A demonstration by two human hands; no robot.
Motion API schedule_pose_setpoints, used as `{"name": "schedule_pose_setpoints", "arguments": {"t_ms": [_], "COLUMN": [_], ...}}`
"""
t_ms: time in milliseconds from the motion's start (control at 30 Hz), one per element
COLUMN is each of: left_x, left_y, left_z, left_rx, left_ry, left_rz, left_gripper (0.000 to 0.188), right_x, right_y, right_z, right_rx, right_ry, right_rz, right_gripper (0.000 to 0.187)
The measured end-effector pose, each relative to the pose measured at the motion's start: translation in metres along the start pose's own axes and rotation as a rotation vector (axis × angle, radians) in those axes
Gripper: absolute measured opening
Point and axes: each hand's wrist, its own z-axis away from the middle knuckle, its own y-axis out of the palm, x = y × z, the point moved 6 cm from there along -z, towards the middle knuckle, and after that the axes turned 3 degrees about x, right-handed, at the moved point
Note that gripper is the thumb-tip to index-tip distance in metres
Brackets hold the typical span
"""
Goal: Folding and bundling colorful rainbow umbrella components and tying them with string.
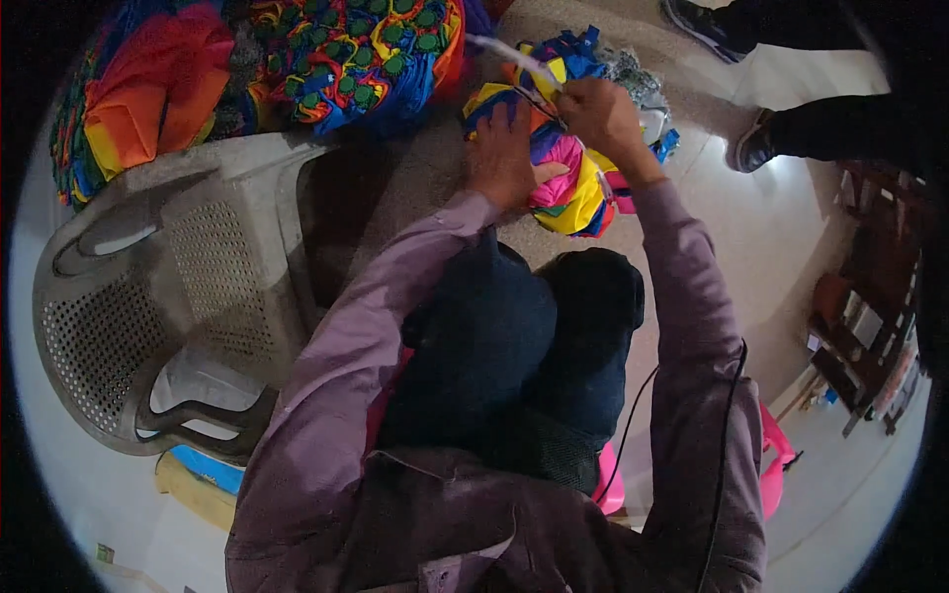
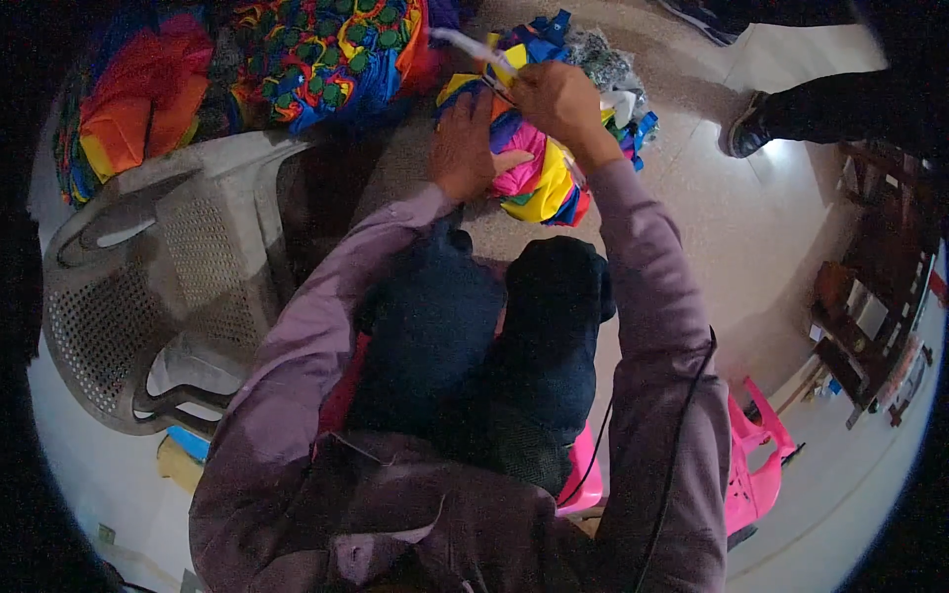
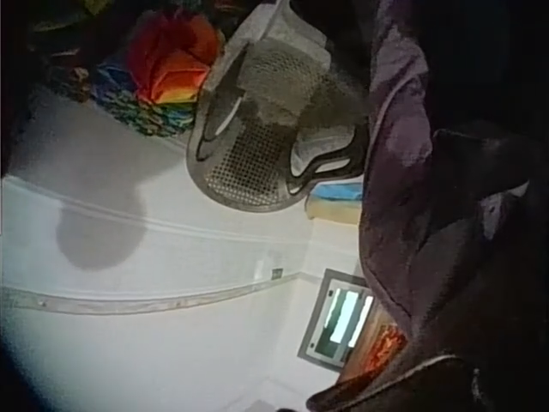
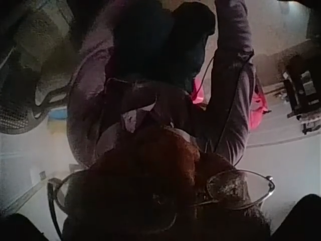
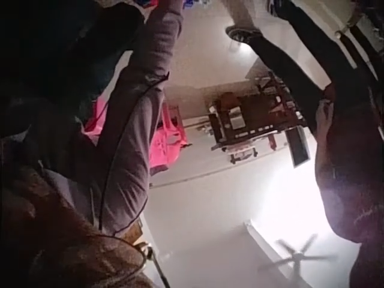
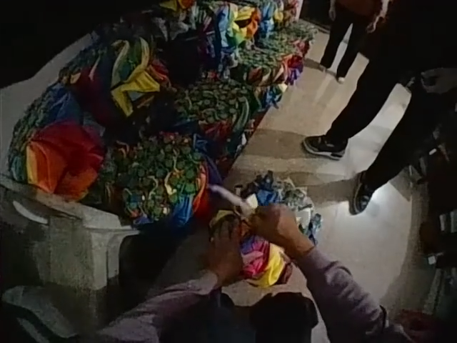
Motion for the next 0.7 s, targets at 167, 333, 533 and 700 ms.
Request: {"name": "schedule_pose_setpoints", "arguments": {"t_ms": [167, 333, 533, 700], "left_x": [0.012, 0.035, -0.02, -0.007], "left_y": [0.015, 0.018, -0.006, 0.027], "left_z": [0.0, 0.006, -0.002, -0.015], "left_rx": [0.185, 0.124, 0.091, -0.065], "left_ry": [-0.064, 0.018, 0.041, 0.156], "left_rz": [-0.009, 0.06, -0.106, 0.087], "left_gripper": [0.111, 0.109, 0.11, 0.113], "right_x": [0.027, 0.013, -0.007, 0.016], "right_y": [0.015, 0.01, -0.034, 0.031], "right_z": [0.025, 0.12, 0.065, -0.039], "right_rx": [0.255, 0.074, 0.152, 0.119], "right_ry": [0.165, -0.119, 0.461, -0.256], "right_rz": [-0.634, -0.324, -0.654, 0.076], "right_gripper": [0.036, 0.03, 0.031, 0.036]}}
